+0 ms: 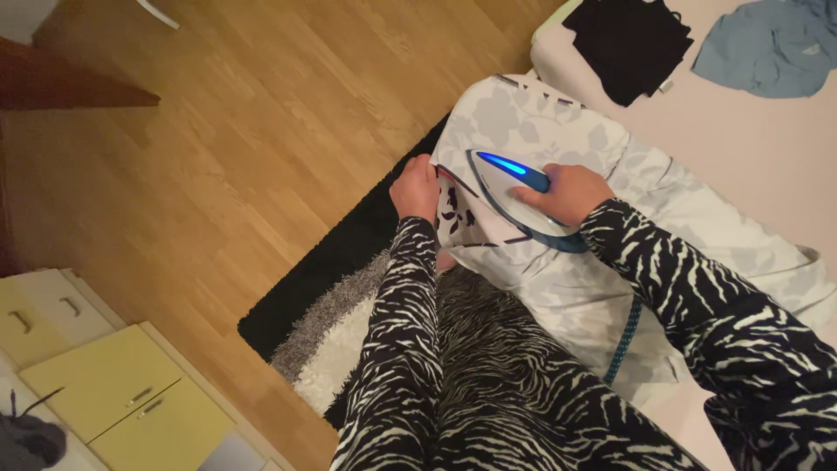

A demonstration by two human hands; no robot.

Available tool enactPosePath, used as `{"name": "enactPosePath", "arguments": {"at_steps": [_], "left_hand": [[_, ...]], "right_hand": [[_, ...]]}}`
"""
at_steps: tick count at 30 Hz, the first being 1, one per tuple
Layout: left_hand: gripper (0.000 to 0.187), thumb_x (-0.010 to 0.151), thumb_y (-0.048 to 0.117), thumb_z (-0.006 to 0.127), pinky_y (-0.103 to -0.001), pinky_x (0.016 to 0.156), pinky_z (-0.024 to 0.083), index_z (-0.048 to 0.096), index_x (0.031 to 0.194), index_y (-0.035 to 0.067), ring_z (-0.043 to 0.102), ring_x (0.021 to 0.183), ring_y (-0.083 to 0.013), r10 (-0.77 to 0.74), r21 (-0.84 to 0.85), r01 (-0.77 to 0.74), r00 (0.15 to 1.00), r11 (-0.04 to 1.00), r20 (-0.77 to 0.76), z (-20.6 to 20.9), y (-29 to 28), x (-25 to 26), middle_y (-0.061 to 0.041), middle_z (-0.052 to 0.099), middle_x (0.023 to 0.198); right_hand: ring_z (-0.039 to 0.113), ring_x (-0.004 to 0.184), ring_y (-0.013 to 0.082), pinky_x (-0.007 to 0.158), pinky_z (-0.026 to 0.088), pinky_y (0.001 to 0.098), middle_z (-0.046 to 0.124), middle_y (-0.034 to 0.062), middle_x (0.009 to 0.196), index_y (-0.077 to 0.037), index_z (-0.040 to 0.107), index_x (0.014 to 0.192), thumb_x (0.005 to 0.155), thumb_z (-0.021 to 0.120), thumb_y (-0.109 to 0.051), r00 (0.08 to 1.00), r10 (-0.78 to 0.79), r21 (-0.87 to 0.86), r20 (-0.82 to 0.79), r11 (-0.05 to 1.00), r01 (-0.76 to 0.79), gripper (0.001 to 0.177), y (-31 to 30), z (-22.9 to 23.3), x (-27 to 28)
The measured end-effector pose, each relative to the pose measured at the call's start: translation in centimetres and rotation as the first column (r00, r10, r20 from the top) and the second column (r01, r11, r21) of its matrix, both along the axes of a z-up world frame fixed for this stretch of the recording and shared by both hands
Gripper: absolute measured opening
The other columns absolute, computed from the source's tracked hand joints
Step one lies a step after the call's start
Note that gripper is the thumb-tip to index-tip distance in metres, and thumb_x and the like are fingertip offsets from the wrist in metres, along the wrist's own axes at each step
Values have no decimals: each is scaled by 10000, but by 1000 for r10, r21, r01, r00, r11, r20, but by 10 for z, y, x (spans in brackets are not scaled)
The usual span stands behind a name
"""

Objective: Ironing a floral patterned fabric on an ironing board

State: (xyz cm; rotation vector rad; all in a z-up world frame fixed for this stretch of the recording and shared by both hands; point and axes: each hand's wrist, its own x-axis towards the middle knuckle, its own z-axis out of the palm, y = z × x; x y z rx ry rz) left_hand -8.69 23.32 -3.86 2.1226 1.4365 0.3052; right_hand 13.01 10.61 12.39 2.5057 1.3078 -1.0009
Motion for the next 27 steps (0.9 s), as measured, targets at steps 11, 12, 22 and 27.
{"name": "enactPosePath", "arguments": {"at_steps": [11, 12, 22, 27], "left_hand": [[308, 1077, 332, 431, -476, 831, 570, 667, 1070, 135, 695, 967, -343, -17, -157, 25, 998, 987, 55, 4, 5, -6, -79, 677, 995], [316, 1076, 348, 433, -480, 848, 569, 671, 1096, 142, 696, 983, -346, -15, -176, 25, 998, 984, 60, 3, 5, -6, -79, 686, 1020], [317, 1076, 336, 445, -485, 942, 551, 682, 1183, 154, 685, 1075, -349, 5, -285, 23, 995, 958, 100, -10, 15, -13, -86, 711, 1093], [270, 1052, 197, 468, -380, 577, 308, 470, 792, 125, 374, 588, -217, -32, -171, 70, 976, 983, 215, -7, 12, -13, -58, 448, 663]], "right_hand": [[731, 1023, 381, 852, 560, 502, 765, 170, 938, -112, 741, 1001, 859, 538, -808, 993, 102, 11, 51, 995, -103, 739, 57, -12, -23], [732, 1027, 383, 858, 558, 500, 766, 174, 947, -110, 744, 1005, 864, 532, -799, 992, 113, 1, 63, 994, -113, 734, 63, -9, -27], [733, 939, 413, 784, 555, 546, 746, 172, 821, -134, 752, 910, 897, 620, -811, 986, -144, 147, 90, 981, 130, 691, 108, 3, 41], [556, 448, 260, 491, 450, 422, 619, 177, 559, -9, 526, 714, 1067, 658, -616, 931, -357, 44, -71, 932, 361, 715, 100, 47, 56]]}}
